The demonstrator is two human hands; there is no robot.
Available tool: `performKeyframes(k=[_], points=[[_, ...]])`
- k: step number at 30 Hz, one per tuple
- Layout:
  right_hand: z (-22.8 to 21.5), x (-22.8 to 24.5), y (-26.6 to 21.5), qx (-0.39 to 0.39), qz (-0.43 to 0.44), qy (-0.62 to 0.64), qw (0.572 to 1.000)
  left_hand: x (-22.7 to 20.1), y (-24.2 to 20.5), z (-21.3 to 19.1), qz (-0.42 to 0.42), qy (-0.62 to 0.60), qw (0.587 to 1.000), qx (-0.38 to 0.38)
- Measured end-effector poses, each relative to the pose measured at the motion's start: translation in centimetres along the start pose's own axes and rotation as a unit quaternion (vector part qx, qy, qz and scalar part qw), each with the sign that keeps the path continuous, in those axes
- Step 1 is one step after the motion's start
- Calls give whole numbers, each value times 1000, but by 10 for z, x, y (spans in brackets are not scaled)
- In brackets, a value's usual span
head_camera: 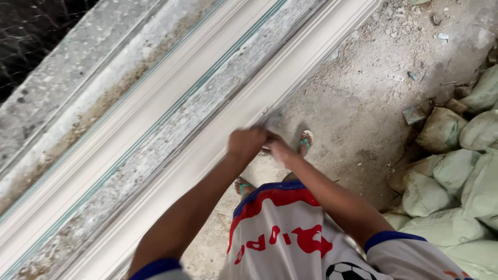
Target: The person is using a metal scraper to clean and shape long decorative plaster moldings on a workbench.
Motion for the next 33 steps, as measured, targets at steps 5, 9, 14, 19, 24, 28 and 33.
performKeyframes(k=[5,9,14,19,24,28,33], points=[[-42,64,-18,33,20,-8,999,-51,200,-29,-39,-2,999,-25],[-88,130,-43,-17,43,-47,998,-54,234,-47,-65,-5,997,46],[-140,200,-33,-86,11,-73,994,-8,69,-61,-146,-36,978,144],[-157,223,-2,-104,-30,-76,991,36,-105,-2,-236,-170,950,109],[-159,217,5,-72,-55,-108,990,29,-79,21,-314,-85,940,104],[-153,224,1,-87,-44,-107,989,-7,53,-30,-316,-167,928,104],[-157,227,1,-129,-30,-26,991,-10,71,-37,-244,-218,945,20]])
Point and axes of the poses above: each hand's wrist, its own y-axis towards the middle knuckle, its own z-axis out of the palm, x = y × z, the point moved 3 cm from there along y, towards the middle knuckle, and after that the axes turned 10 degrees about x, right-handed, at the moved point
